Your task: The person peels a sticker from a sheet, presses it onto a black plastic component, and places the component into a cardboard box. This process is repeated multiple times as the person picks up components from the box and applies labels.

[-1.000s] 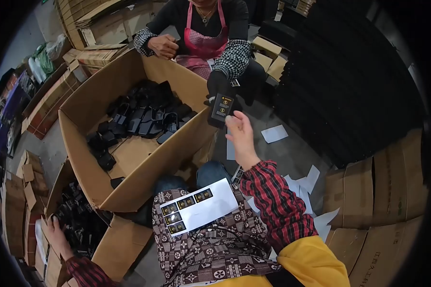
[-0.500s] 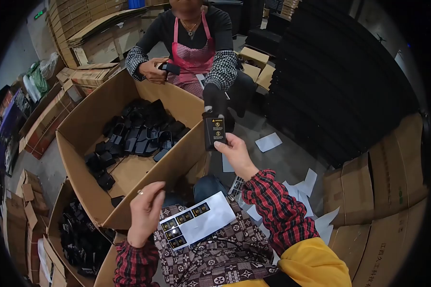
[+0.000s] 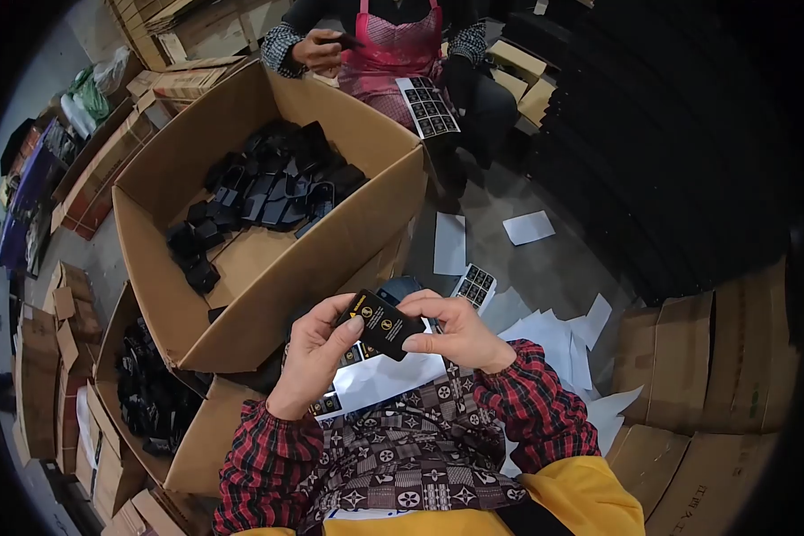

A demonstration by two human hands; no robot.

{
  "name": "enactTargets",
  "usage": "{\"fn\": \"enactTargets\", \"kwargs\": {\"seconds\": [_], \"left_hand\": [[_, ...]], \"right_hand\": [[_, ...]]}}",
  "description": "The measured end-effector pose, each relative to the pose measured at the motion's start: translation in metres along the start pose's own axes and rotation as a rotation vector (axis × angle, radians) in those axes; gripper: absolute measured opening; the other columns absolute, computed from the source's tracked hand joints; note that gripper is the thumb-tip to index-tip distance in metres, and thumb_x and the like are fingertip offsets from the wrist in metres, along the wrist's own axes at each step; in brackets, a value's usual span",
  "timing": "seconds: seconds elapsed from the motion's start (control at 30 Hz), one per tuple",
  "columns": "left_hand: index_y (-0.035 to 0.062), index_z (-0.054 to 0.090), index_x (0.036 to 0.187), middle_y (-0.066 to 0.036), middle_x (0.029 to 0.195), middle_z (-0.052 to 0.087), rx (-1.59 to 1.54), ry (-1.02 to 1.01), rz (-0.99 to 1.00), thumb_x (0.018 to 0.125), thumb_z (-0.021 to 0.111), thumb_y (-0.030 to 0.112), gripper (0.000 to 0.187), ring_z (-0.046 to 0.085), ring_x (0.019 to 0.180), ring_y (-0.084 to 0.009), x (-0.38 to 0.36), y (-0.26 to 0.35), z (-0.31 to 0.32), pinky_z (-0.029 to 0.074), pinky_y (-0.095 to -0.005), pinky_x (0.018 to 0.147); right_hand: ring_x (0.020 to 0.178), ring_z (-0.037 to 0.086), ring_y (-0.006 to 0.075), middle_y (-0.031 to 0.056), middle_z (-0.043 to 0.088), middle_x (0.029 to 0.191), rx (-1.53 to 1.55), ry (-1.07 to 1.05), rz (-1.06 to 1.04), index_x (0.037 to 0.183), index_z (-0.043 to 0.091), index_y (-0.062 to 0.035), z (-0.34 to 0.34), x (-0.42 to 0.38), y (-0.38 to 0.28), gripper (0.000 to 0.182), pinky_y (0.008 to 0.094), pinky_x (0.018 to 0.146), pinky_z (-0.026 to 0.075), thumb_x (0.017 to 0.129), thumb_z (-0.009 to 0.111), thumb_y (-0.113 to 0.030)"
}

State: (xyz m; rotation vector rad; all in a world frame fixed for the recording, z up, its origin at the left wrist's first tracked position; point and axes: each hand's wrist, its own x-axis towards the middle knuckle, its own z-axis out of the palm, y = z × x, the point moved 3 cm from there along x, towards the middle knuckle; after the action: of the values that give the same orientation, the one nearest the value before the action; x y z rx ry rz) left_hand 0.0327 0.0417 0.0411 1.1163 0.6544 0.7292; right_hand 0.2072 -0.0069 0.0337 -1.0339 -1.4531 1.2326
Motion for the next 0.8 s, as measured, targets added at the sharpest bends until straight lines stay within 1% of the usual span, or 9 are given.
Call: {"fn": "enactTargets", "kwargs": {"seconds": [0.03, 0.1, 0.2, 0.33, 0.4, 0.53, 0.6, 0.8], "left_hand": [[-0.0039, 0.047, 0.110, -0.005, 0.097, 0.056, -0.025, 0.037, 0.014, 0.084, 0.052, 0.011, 0.030, 0.053, 0.085, -0.0091, -0.003, -0.005, 0.000, 0.043, -0.0226, 0.078], [-0.0039, 0.047, 0.110, -0.005, 0.097, 0.056, -0.046, 0.065, -0.001, 0.084, 0.052, 0.011, 0.030, 0.053, 0.085, -0.0092, -0.009, -0.013, -0.002, 0.043, -0.0226, 0.078], [-0.0039, 0.048, 0.110, -0.005, 0.097, 0.057, -0.066, 0.107, -0.011, 0.084, 0.052, 0.010, 0.030, 0.053, 0.086, -0.0093, -0.016, -0.019, -0.004, 0.043, -0.0224, 0.079], [-0.0041, 0.049, 0.108, -0.005, 0.097, 0.057, -0.068, 0.119, -0.014, 0.084, 0.053, 0.010, 0.029, 0.053, 0.087, -0.0093, -0.024, -0.026, -0.009, 0.042, -0.0225, 0.080], [-0.0041, 0.049, 0.108, -0.005, 0.097, 0.057, -0.058, 0.121, -0.028, 0.083, 0.053, 0.010, 0.029, 0.053, 0.088, -0.0094, -0.026, -0.032, -0.015, 0.041, -0.0226, 0.081], [-0.0038, 0.050, 0.108, -0.005, 0.097, 0.057, -0.071, 0.119, -0.048, 0.083, 0.053, 0.009, 0.028, 0.052, 0.089, -0.0096, -0.028, -0.037, -0.019, 0.040, -0.0231, 0.082], [-0.0039, 0.050, 0.108, -0.005, 0.097, 0.057, -0.067, 0.119, -0.057, 0.083, 0.053, 0.009, 0.029, 0.052, 0.089, -0.0096, -0.028, -0.037, -0.020, 0.040, -0.0231, 0.082], [-0.0037, 0.049, 0.109, -0.005, 0.097, 0.057, -0.074, 0.117, -0.082, 0.082, 0.054, 0.009, 0.030, 0.052, 0.089, -0.0099, -0.027, -0.042, -0.023, 0.040, -0.0228, 0.082]], "right_hand": [[0.089, 0.048, 0.0158, 0.0053, 0.054, 0.092, 0.011, -0.002, 0.010, 0.099, 0.058, -0.0028, 0.004, -0.002, 0.007, 0.032, 0.0278, 0.081, 0.037, 0.070, 0.067, -0.013], [0.084, 0.050, 0.0121, 0.0038, 0.054, 0.092, 0.197, 0.068, 0.032, 0.098, 0.058, -0.0020, 0.010, -0.006, 0.022, 0.030, 0.0250, 0.078, 0.039, 0.070, 0.067, -0.009], [0.081, 0.050, 0.0099, 0.0028, 0.054, 0.091, 0.284, 0.107, 0.038, 0.097, 0.058, -0.0013, 0.020, -0.011, 0.034, 0.029, 0.0232, 0.076, 0.040, 0.071, 0.067, -0.008], [0.083, 0.050, 0.0100, 0.0027, 0.054, 0.091, 0.305, 0.072, 0.065, 0.098, 0.058, -0.0011, 0.027, -0.015, 0.039, 0.029, 0.0231, 0.077, 0.040, 0.071, 0.066, -0.008], [0.092, 0.050, 0.0136, 0.0075, 0.054, 0.100, 0.305, 0.052, 0.099, 0.099, 0.057, 0.0018, 0.030, -0.018, 0.043, 0.030, 0.0261, 0.081, 0.039, 0.071, 0.065, -0.006], [0.091, 0.051, 0.0130, 0.0070, 0.054, 0.101, 0.329, 0.049, 0.118, 0.100, 0.056, 0.0019, 0.037, -0.019, 0.052, 0.031, 0.0258, 0.080, 0.040, 0.072, 0.066, -0.007], [0.084, 0.051, 0.0092, 0.0020, 0.054, 0.092, 0.378, 0.075, 0.143, 0.099, 0.057, -0.0008, 0.039, -0.019, 0.051, 0.030, 0.0230, 0.078, 0.040, 0.072, 0.066, -0.007], [0.086, 0.051, 0.0099, 0.0023, 0.054, 0.094, 0.358, 0.066, 0.154, 0.100, 0.056, -0.0005, 0.040, -0.020, 0.050, 0.029, 0.0239, 0.079, 0.040, 0.072, 0.065, -0.006]]}}
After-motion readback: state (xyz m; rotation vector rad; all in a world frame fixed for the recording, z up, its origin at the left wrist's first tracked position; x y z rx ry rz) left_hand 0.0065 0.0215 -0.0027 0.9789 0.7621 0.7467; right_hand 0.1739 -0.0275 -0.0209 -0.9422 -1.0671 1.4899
